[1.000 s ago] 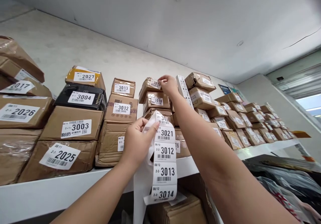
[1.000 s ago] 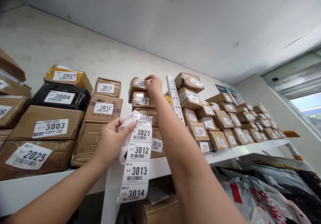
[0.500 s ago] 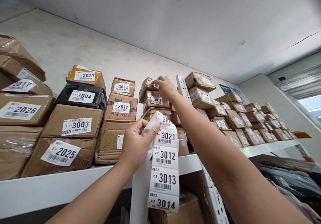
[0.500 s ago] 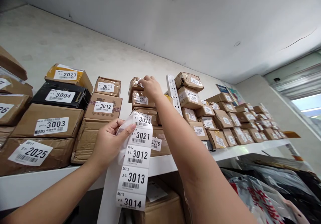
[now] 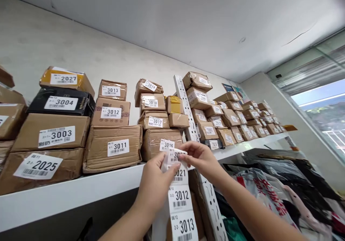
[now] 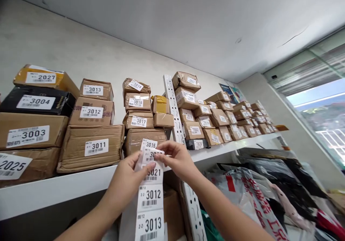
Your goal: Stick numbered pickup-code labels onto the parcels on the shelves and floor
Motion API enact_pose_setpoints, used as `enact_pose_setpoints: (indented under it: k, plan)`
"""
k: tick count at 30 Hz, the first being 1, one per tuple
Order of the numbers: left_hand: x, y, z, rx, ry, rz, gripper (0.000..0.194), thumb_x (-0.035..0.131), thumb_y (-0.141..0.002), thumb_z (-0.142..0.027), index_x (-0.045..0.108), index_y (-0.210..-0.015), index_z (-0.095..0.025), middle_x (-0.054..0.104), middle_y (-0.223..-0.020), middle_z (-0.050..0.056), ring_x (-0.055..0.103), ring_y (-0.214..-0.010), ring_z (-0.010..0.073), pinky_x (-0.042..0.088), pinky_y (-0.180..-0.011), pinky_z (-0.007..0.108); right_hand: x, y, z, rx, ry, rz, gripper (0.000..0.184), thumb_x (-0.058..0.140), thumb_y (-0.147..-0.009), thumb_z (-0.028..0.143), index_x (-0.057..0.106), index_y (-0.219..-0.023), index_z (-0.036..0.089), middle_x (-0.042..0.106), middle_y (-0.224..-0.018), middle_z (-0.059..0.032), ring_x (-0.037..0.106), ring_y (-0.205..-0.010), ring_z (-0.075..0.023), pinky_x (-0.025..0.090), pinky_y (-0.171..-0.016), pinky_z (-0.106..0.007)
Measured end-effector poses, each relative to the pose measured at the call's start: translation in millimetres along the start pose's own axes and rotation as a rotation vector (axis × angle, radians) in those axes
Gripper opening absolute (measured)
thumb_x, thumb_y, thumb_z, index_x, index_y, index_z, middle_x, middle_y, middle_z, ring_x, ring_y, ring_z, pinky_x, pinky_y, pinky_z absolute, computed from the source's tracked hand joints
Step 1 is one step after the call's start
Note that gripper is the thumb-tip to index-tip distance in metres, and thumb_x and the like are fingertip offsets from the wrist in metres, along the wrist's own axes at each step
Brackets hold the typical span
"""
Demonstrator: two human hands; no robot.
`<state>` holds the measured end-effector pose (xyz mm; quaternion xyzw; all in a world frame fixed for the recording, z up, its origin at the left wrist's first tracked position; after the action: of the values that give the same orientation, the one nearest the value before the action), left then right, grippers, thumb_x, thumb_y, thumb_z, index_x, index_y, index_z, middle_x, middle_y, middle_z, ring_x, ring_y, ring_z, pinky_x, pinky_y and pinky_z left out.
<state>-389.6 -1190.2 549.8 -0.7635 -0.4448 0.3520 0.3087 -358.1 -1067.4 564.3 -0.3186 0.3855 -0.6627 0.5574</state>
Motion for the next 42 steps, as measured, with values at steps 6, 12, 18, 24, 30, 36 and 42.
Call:
enact_pose_setpoints:
  k: [6, 12, 18, 24, 30, 36, 42]
  plan:
    - [27.7, 4, 23, 0.029, -0.131, -0.001, 0.032, 0.049, -0.085, -0.047, 0.061, -0.079, -0.018, 0.061, -0.070, 0.000, 0.047, -0.065, 0.0147, 0.036, -0.060, 0.026, -33, 23, -23, 0.103, -0.070, -0.144, 0.031, 0.086, -0.050, 0.034, 0.072, -0.074, 0.023, 0.066, -0.064, 0.0018, 0.055, -0.057, -0.0093, 0.044, -0.051, -0.020]
    - [25.7, -25, 14, 0.026, 0.063, -0.082, 0.035, 0.053, -0.081, -0.051, 0.061, -0.094, -0.020, 0.058, -0.066, -0.002, 0.050, -0.061, 0.0135, 0.037, -0.055, 0.023, -38, -12, 1, 0.005, 0.033, -0.087, 0.031, 0.083, -0.052, 0.035, 0.068, -0.073, 0.018, 0.066, -0.065, 0.0002, 0.055, -0.058, -0.0109, 0.044, -0.052, -0.024]
    - [-5.2, -51, -21, 0.134, -0.164, -0.443, 0.040, 0.052, -0.081, -0.052, 0.048, -0.060, -0.018, 0.046, -0.051, -0.005, 0.037, -0.051, 0.0103, 0.027, -0.049, 0.023, -40, -51, 47, -0.156, 0.203, -0.163, 0.012, 0.074, -0.066, 0.026, 0.069, -0.075, 0.020, 0.066, -0.071, -0.0005, 0.057, -0.065, -0.0111, 0.046, -0.059, -0.026]
    - [9.8, -65, -34, 0.249, -0.020, -0.190, 0.023, 0.056, -0.080, -0.039, 0.062, -0.088, -0.019, 0.065, -0.075, 0.001, 0.055, -0.068, 0.0140, 0.041, -0.062, 0.024, -37, -75, 41, 0.104, 0.223, 0.046, 0.010, 0.076, -0.068, 0.026, 0.069, -0.065, 0.019, 0.061, -0.061, 0.0013, 0.049, -0.054, -0.0065, 0.039, -0.050, -0.022]
    - [-3.3, -70, -23, 0.097, 0.039, -0.332, 0.026, 0.058, -0.076, -0.044, 0.059, -0.071, -0.018, 0.058, -0.058, -0.002, 0.046, -0.051, 0.0117, 0.035, -0.049, 0.024, -32, -73, 53, -0.102, 0.331, 0.014, 0.008, 0.074, -0.068, 0.024, 0.069, -0.067, 0.018, 0.064, -0.058, 0.0003, 0.052, -0.053, -0.0094, 0.041, -0.053, -0.025]
    - [-12.1, -71, -33, 0.108, -0.171, -0.475, 0.041, 0.054, -0.078, -0.054, 0.045, -0.056, -0.020, 0.044, -0.049, -0.005, 0.035, -0.048, 0.0109, 0.026, -0.046, 0.024, -35, -68, 75, -0.382, 0.367, -0.217, 0.008, 0.071, -0.068, 0.027, 0.069, -0.068, 0.019, 0.069, -0.067, -0.0023, 0.058, -0.059, -0.0127, 0.047, -0.056, -0.027]
    - [-8.4, -66, -39, 0.157, -0.174, -0.319, 0.033, 0.062, -0.073, -0.050, 0.060, -0.067, -0.017, 0.060, -0.060, 0.001, 0.050, -0.053, 0.0139, 0.035, -0.050, 0.025, -57, -83, 83, -0.409, 0.490, -0.358, 0.011, 0.068, -0.072, 0.030, 0.070, -0.073, 0.019, 0.070, -0.071, -0.0034, 0.059, -0.060, -0.0137, 0.048, -0.058, -0.029]
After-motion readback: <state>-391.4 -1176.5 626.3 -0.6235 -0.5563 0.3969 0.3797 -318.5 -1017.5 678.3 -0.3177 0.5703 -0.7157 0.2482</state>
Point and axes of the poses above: each hand's wrist, its own y-axis away from the middle knuckle, its own x-axis out of the palm, z = x × y, the point moved 10 cm from there along -y, towards the middle knuckle
